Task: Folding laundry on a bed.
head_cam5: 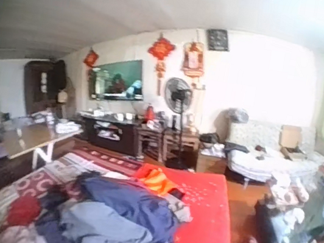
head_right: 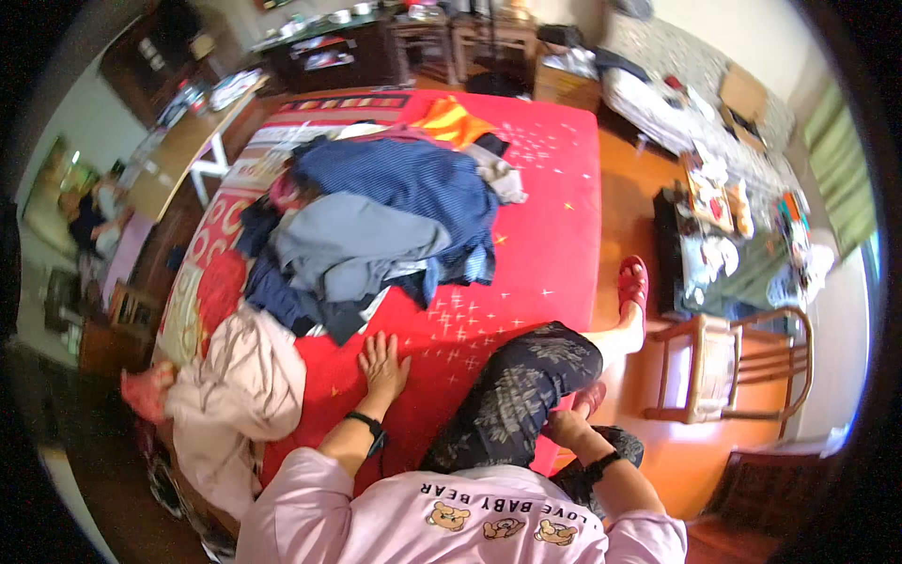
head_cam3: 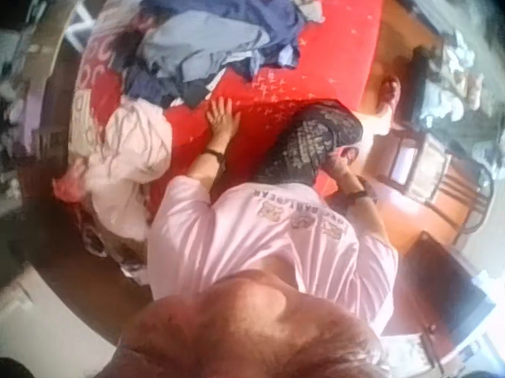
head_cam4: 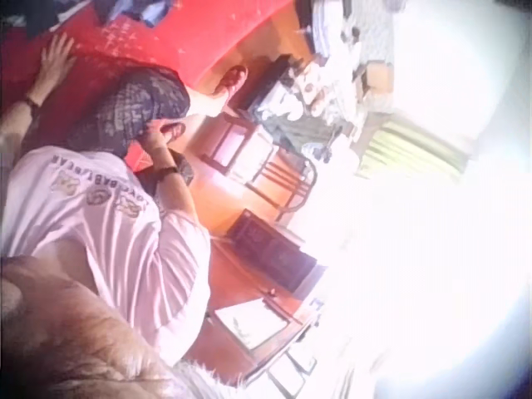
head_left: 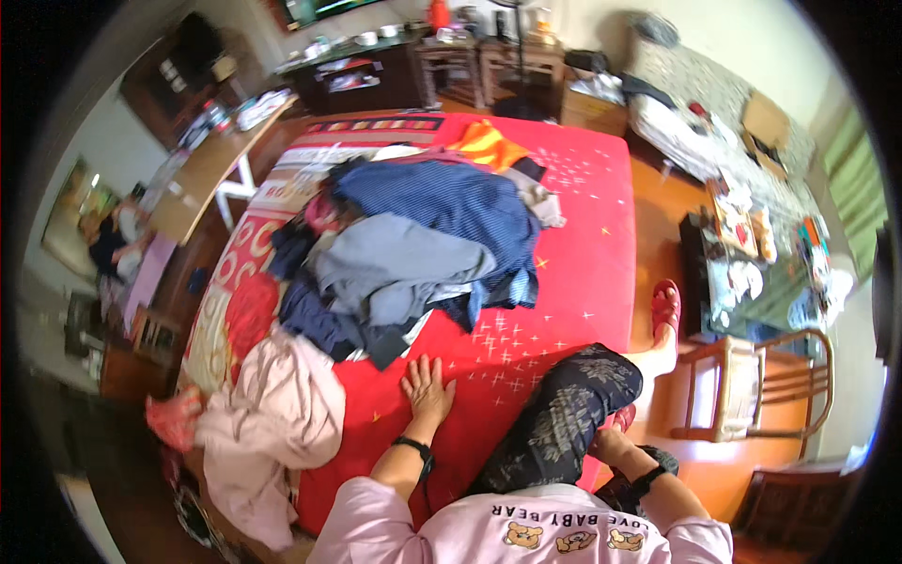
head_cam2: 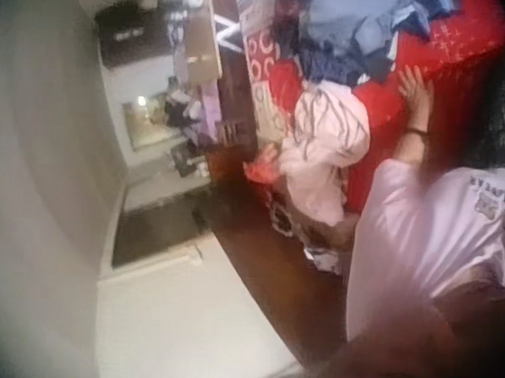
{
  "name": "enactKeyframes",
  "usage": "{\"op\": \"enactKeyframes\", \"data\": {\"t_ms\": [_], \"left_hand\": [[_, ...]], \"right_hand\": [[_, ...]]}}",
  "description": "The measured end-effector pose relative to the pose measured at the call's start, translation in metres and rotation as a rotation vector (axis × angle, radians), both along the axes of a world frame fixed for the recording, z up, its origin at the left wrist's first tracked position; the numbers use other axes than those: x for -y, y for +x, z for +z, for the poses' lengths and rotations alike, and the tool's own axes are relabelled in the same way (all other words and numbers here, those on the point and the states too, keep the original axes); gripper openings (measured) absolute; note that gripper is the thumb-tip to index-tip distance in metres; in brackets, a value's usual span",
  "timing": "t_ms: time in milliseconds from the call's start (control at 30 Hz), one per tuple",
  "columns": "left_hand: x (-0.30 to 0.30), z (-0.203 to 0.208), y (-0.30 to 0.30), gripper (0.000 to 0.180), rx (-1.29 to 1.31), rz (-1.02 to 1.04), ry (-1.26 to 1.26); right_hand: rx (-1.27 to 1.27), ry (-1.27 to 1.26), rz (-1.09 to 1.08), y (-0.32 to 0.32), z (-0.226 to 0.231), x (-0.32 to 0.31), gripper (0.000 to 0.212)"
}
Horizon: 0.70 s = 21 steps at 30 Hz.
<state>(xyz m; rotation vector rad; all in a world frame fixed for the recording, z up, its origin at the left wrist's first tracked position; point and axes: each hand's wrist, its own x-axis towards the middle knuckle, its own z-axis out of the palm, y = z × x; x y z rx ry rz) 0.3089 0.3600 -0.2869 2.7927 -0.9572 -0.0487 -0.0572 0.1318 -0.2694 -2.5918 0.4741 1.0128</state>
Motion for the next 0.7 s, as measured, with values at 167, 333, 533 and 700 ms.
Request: {"op": "enactKeyframes", "data": {"t_ms": [167,333,533,700], "left_hand": [[-0.027,0.021,-0.006,0.067,-0.3,-0.227,0.04],[-0.086,0.025,0.026,0.045,-0.523,-0.218,-0.139],[-0.081,0.044,0.079,0.047,-0.572,0.164,-0.51],[-0.128,-0.01,0.156,0.054,-0.386,0.592,-0.817]], "right_hand": [[0.666,0.423,-0.311,-0.087,0.01,-0.018,0.026],[0.409,0.422,-0.786,-0.11,0.065,-0.037,0.022],[0.433,0.302,-0.718,-0.137,0.058,-0.04,0.025],[0.337,0.611,-0.869,-0.085,0.08,-0.047,0.025]]}}
